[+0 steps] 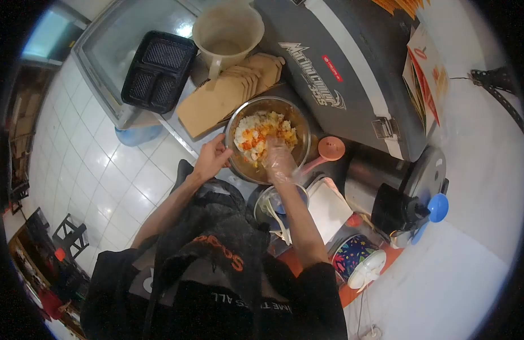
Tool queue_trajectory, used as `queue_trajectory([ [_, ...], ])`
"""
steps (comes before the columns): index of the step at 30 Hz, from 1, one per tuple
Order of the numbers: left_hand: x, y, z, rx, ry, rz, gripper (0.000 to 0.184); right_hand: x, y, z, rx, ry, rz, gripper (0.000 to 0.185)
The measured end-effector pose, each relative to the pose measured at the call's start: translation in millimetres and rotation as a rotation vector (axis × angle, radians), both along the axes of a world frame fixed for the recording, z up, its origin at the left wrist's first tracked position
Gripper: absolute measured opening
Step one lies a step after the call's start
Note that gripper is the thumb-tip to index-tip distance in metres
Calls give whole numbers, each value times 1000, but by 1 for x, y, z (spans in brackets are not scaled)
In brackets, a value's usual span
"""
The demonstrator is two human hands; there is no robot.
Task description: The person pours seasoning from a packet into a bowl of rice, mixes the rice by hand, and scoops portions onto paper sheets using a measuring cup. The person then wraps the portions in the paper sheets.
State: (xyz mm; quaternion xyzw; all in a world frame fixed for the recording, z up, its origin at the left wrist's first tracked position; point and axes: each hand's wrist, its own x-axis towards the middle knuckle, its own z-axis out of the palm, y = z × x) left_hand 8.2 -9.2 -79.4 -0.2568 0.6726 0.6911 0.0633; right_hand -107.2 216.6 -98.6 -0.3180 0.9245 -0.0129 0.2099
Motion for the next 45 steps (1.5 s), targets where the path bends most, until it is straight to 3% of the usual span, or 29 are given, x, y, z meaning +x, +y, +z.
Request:
queue_trajectory([
  [1,-2,-1,0,1,0,1,48,-8,7,-23,4,-61,-166,56],
  [4,0,-5,2,7,1,-107,62,-20,35,-21,-602,-285,-395,45],
  [7,0,-4,-1,55,-31,-62,63,-26,-25,95,-77,-257,-360,49],
  [8,1,-3,-6,31,-32,-72,63,-15,-17,84,-78,-260,-351,49],
  [10,0,-4,-7,6,-31,-84,63,10,13,29,14,-32,118,48],
  [12,-1,-4,0,19,-41,-99,63,11,40,-26,20,-68,-182,33],
  [13,0,-4,-1,15,-44,-98,63,0,42,-27,-123,50,-46,33],
  [15,1,1,-2,-52,-21,-13,42,-20,34,6,-121,-358,-260,31],
  [16,-2,0,-1,-52,-16,-12,42,-29,17,40,-96,-527,-386,31],
  [18,-2,-5,4,37,-39,-77,62,-17,10,60,-136,-293,-231,28],
  [19,-3,-5,4,33,-37,-69,62,-5,7,51,-139,-292,-222,28],
  [20,-2,-5,4,44,-33,-62,62,12,4,39,-168,-51,-120,28],
  [22,0,-3,1,57,-30,-59,62,20,9,7,-194,190,-21,29],
  [25,3,-3,-4,3,-2,-85,62,3,14,-11,-94,-145,-300,37],
  [26,3,-2,-5,-28,-9,-66,54,-2,16,-11,-64,-229,-390,40],
  [28,-1,-1,-4,-59,-9,-34,47,-12,5,29,-103,-27,-119,40],
  [29,0,0,-3,-38,-4,-25,48,-12,-1,37,-132,-67,-41,39],
  [32,1,-2,-1,7,5,-38,54,5,-81,101,51,-18,9,39],
  [35,3,-3,-2,29,0,-67,61,11,-71,22,-130,169,43,36],
  [36,1,-4,-3,25,-1,-73,61,3,-72,24,-133,173,49,36],
  [37,1,-4,1,26,0,-70,61,-6,-63,27,-261,-111,-143,35],
  [39,-2,-5,7,22,-31,-66,62,-36,-30,-3,-382,-102,-10,34],
  [40,-1,-4,5,24,-29,-58,62,-36,-43,22,-380,-102,-2,34],
  [42,2,-3,0,21,-29,-57,63,-30,-69,68,-73,-150,-159,33],
  [43,3,-3,-1,23,-33,-54,63,-21,-74,64,-71,-154,-157,33],
  [45,1,-3,-3,12,-16,-76,64,-6,-79,55,-160,45,249,30],
])
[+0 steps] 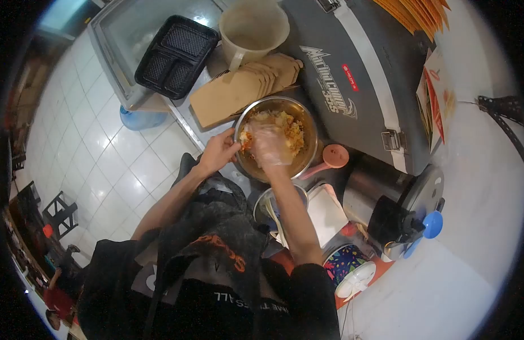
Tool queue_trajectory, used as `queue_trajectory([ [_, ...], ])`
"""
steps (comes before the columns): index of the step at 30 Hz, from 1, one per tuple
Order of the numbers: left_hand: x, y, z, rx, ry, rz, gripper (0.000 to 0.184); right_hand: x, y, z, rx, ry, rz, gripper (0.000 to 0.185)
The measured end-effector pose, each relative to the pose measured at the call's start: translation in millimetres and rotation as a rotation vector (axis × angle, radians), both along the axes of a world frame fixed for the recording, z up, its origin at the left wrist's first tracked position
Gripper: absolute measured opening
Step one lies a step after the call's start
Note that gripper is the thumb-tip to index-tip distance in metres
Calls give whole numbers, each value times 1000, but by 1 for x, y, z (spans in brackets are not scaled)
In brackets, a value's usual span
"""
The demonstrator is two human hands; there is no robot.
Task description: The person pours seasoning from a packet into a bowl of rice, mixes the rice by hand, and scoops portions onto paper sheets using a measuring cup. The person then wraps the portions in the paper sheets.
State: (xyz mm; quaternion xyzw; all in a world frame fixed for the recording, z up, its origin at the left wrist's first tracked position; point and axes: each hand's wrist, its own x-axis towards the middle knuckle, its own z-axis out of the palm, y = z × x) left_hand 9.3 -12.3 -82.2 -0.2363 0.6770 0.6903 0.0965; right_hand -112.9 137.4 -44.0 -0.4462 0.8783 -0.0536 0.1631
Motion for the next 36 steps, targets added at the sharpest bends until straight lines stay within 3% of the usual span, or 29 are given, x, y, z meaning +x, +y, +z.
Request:
queue_trajectory([
  [3,0,1,3,6,-3,32,63,-4,14,-56,-146,-68,-190,28],
  [5,2,4,1,-22,11,62,53,-10,18,-20,-284,-162,-328,26],
  [7,0,5,4,-45,32,102,43,-27,12,15,103,-167,-325,24],
  [9,1,3,10,-35,11,100,45,-21,8,17,191,-112,-185,25],
  [11,1,3,9,-24,15,89,46,4,-2,14,85,-15,-77,27],
  [12,0,2,9,-15,24,78,46,12,7,-17,-76,-51,-174,30],
  [15,4,5,-7,-26,75,96,45,-3,28,-51,-233,38,-217,28],
  [17,3,3,1,-30,44,81,45,-27,31,-78,-241,-448,-640,23],
  [19,2,2,3,-31,12,73,46,-22,-5,9,138,-29,-197,18],
  [20,1,1,1,-24,14,61,46,-9,-11,0,139,-31,-198,18],
  [21,1,1,1,-17,16,48,47,6,-16,-17,-244,20,-200,17],
  [23,1,2,6,6,19,62,46,13,-10,-36,-624,75,-203,17],
  [25,0,1,6,27,26,81,45,4,2,-39,-128,-49,-61,18],
  [27,0,0,2,-21,12,54,44,-8,17,-24,-202,-16,-55,19],
  [29,0,0,0,-8,9,64,43,-27,14,1,323,14,-133,21],
  [32,1,-3,-1,25,-16,18,50,-32,13,8,250,16,-183,24],
  [34,-2,-3,3,44,-27,-32,59,-17,26,-25,67,106,-196,26],
  [36,0,0,8,13,23,74,40,-8,24,-29,-95,194,-186,29],
])
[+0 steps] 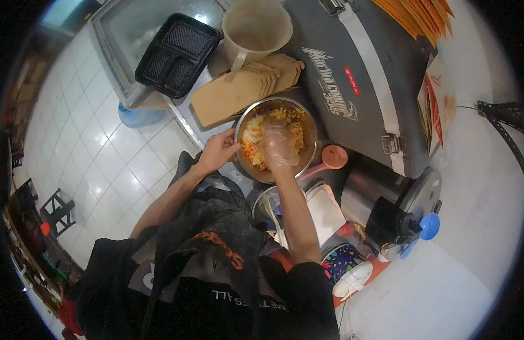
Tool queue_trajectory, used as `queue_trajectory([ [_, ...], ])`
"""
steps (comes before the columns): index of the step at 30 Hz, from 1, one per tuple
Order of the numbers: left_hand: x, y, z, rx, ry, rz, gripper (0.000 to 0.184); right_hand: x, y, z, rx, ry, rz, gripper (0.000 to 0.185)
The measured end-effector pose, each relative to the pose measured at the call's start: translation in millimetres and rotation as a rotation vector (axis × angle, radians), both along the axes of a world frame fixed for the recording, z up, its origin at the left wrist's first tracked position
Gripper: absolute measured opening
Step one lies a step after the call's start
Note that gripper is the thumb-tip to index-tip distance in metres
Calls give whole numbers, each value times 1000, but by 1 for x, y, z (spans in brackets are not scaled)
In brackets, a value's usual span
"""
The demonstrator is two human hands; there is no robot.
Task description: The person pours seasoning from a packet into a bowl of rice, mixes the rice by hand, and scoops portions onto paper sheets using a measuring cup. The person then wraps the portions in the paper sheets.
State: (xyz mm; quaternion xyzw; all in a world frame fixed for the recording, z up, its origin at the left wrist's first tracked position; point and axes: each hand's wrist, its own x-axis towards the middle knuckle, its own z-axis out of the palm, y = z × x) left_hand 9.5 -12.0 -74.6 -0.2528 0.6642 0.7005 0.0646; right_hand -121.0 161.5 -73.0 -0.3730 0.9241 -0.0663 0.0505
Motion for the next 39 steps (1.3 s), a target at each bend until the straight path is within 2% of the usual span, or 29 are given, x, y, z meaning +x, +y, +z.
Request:
queue_trajectory([
  [2,1,0,0,-4,-7,-20,41,-2,-12,37,173,-476,-280,39],
  [3,-1,-2,-2,-10,-16,-34,42,-11,1,30,173,-469,-282,39],
  [5,1,1,-10,22,5,0,43,-32,34,3,169,-487,46,48],
  [6,6,2,-14,52,19,28,43,-25,27,16,171,-494,49,48],
  [7,8,1,-13,56,12,27,43,-12,14,46,335,-429,-20,48],
  [9,0,-6,-7,-10,-3,-120,56,1,21,42,495,-346,-92,48],
  [11,2,0,-15,2,-3,-93,56,16,53,-22,171,-28,49,52],
  [12,2,-2,-12,6,-1,-67,55,12,48,-21,165,-28,51,52],
  [15,0,-6,-1,33,7,-106,56,-5,43,-9,85,-446,-185,58],
  [16,-1,-5,-4,33,7,-108,56,-6,37,7,84,-446,-186,58],
  [18,2,-4,-9,73,-2,-78,56,-3,27,39,45,-612,-398,56],
  [19,1,-4,-7,75,-3,-79,56,3,27,45,47,-613,-400,56],
  [22,0,-4,-4,74,-22,-71,55,33,33,46,8,-359,-299,54],
  [24,1,-1,-3,45,7,-10,43,47,46,12,65,-225,-211,49],
  [25,1,-1,-4,46,5,-11,43,43,50,2,66,-227,-213,49],
  [28,3,-3,-5,40,0,-36,45,21,48,-7,-6,-311,-233,45],
  [29,1,-3,-5,34,-22,-42,46,13,44,2,-62,-539,-447,43],
  [31,0,-2,-5,31,-43,-48,46,9,34,31,-118,-765,-663,42],
  [33,-1,-2,-4,34,-39,-39,47,14,24,51,34,-346,-215,39],
  [34,-2,-3,-2,33,-39,-33,47,20,21,47,34,-346,-208,39],
  [36,0,-2,1,50,-41,-17,47,34,18,31,-155,-217,-177,41],
  [38,3,-1,-6,44,-29,-23,47,28,32,-12,-80,-256,-226,43],
  [39,2,-2,-8,37,-5,-28,47,21,30,-15,-6,-284,-274,45],
])
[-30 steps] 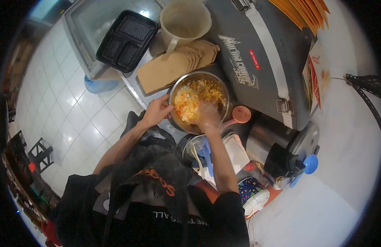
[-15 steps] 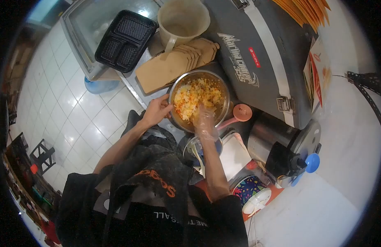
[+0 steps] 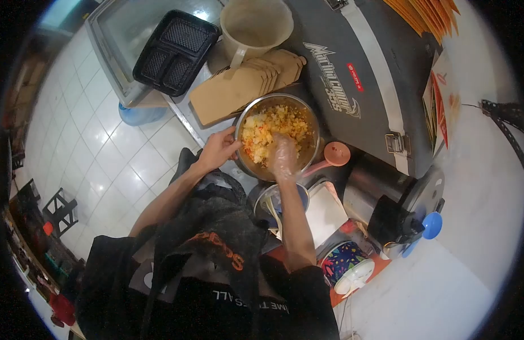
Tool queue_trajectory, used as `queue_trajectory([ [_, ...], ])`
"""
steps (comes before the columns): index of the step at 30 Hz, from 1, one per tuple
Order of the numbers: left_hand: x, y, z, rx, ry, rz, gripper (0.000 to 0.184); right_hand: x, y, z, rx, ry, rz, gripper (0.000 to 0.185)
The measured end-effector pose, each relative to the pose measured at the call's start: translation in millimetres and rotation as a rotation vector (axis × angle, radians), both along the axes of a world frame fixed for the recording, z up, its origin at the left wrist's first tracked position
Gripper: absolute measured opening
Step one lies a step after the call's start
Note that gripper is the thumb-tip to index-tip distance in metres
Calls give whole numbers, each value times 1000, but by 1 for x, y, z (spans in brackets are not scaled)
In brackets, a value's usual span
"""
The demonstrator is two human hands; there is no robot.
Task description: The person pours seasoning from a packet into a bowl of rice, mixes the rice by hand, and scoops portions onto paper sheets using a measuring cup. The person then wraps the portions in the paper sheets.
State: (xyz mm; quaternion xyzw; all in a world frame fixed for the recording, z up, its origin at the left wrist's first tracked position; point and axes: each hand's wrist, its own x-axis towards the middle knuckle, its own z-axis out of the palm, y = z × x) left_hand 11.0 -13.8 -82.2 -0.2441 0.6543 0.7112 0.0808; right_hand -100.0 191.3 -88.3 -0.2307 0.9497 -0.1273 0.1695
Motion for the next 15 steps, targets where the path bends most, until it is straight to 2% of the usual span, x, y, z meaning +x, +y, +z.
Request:
queue_trajectory([
  [2,1,2,-1,2,1,4,47,-12,8,3,-22,-66,-12,49],
  [4,-1,1,0,2,2,16,47,-19,-13,34,-47,-131,-17,52],
  [6,0,1,-1,5,-15,9,46,-10,-57,81,256,-144,257,52],
  [7,0,0,-2,3,-16,9,46,-5,-59,70,254,-144,257,52],
  [9,0,-2,-4,-8,-7,-47,46,5,-51,37,24,193,335,51],
  [13,-3,-2,9,3,-14,-18,46,-29,0,2,-26,89,377,48],
  [14,-2,-2,9,5,-27,-21,47,-43,18,-22,7,-31,279,48],
  [15,-2,-3,9,6,-39,-19,47,-48,16,-18,22,-92,237,48],
])
